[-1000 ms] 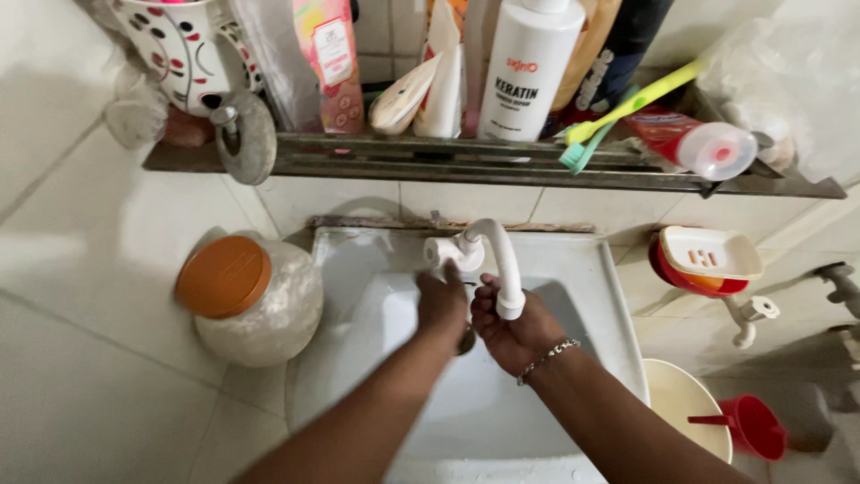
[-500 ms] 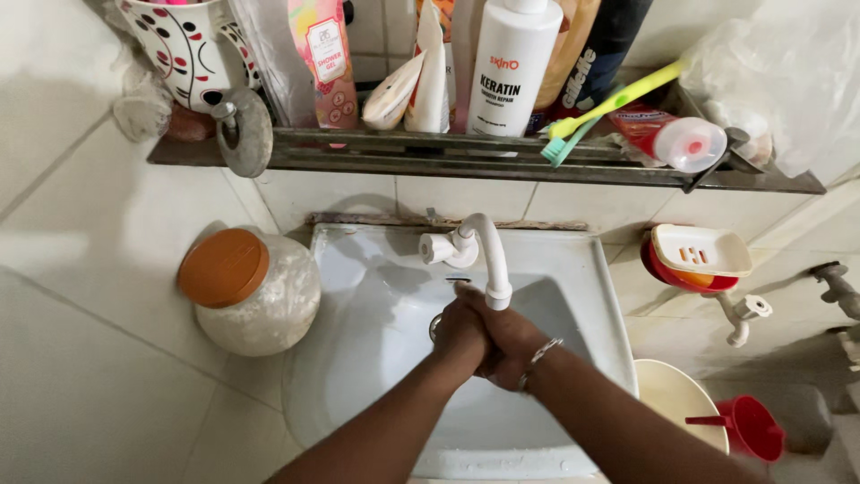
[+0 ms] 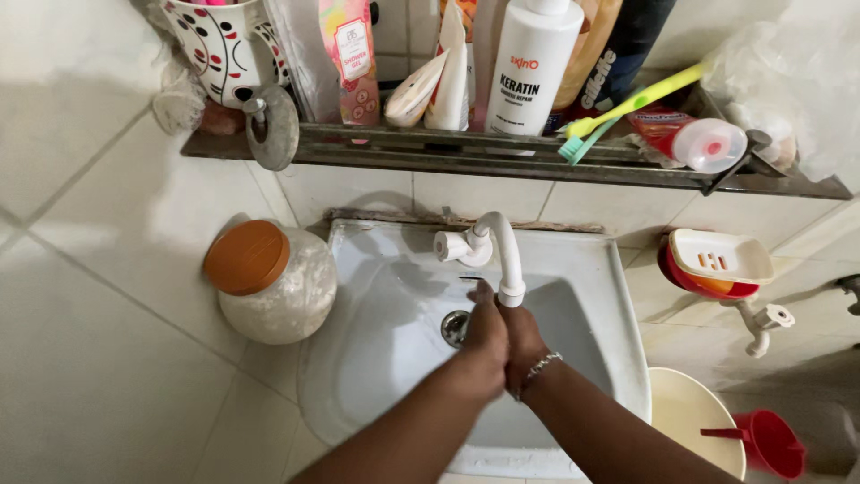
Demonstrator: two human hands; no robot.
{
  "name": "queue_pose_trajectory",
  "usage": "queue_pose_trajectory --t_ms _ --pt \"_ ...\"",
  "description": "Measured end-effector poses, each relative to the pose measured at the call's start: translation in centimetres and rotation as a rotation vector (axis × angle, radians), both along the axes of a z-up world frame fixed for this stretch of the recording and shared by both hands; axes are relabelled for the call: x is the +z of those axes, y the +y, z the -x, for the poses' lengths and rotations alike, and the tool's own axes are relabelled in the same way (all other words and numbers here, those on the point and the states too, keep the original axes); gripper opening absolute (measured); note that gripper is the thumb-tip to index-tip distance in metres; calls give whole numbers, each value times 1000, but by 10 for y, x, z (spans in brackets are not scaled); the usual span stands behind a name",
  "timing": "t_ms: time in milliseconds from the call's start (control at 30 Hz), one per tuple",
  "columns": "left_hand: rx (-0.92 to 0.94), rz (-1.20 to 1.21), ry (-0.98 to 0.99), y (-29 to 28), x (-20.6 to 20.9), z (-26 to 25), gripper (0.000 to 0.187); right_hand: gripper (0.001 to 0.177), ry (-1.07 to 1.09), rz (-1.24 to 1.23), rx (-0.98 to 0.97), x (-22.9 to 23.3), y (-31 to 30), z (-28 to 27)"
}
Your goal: The person empties a plastic bag containing a white container and soap, rinses the items in a sink, and wipes down a large white jar with a cloth.
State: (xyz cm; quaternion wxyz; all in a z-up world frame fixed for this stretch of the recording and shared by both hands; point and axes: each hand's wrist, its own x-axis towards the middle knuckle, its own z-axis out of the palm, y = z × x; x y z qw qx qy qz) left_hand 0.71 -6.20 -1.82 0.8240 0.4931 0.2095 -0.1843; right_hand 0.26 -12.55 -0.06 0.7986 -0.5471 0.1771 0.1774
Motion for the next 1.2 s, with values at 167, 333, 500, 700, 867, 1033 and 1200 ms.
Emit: queue_pose_trajectory --t_ms 167,333,500,700,867,1033,1200 --pt "-98 -149 -69 11 10 -14 40 49 -32 148 -39 11 8 18" --pt "-304 -387 -278 -7 23 14 40 50 201 -17 -166 9 -10 -9" --pt "-502 -1287 -437 24 46 17 41 39 264 -213 1 29 -6 3" --pt "-236 -761 -371 12 24 4 42 31 295 -116 -47 22 -10 -20" --pt "81 -93 -81 5 -2 -10 48 28 231 -409 36 -11 -22 -38" --pt "63 -21 17 12 0 -23 61 18 85 -341 -95 -30 -8 -40" --pt "-54 -291 -45 13 11 -19 43 34 206 -264 -191 13 6 -14"
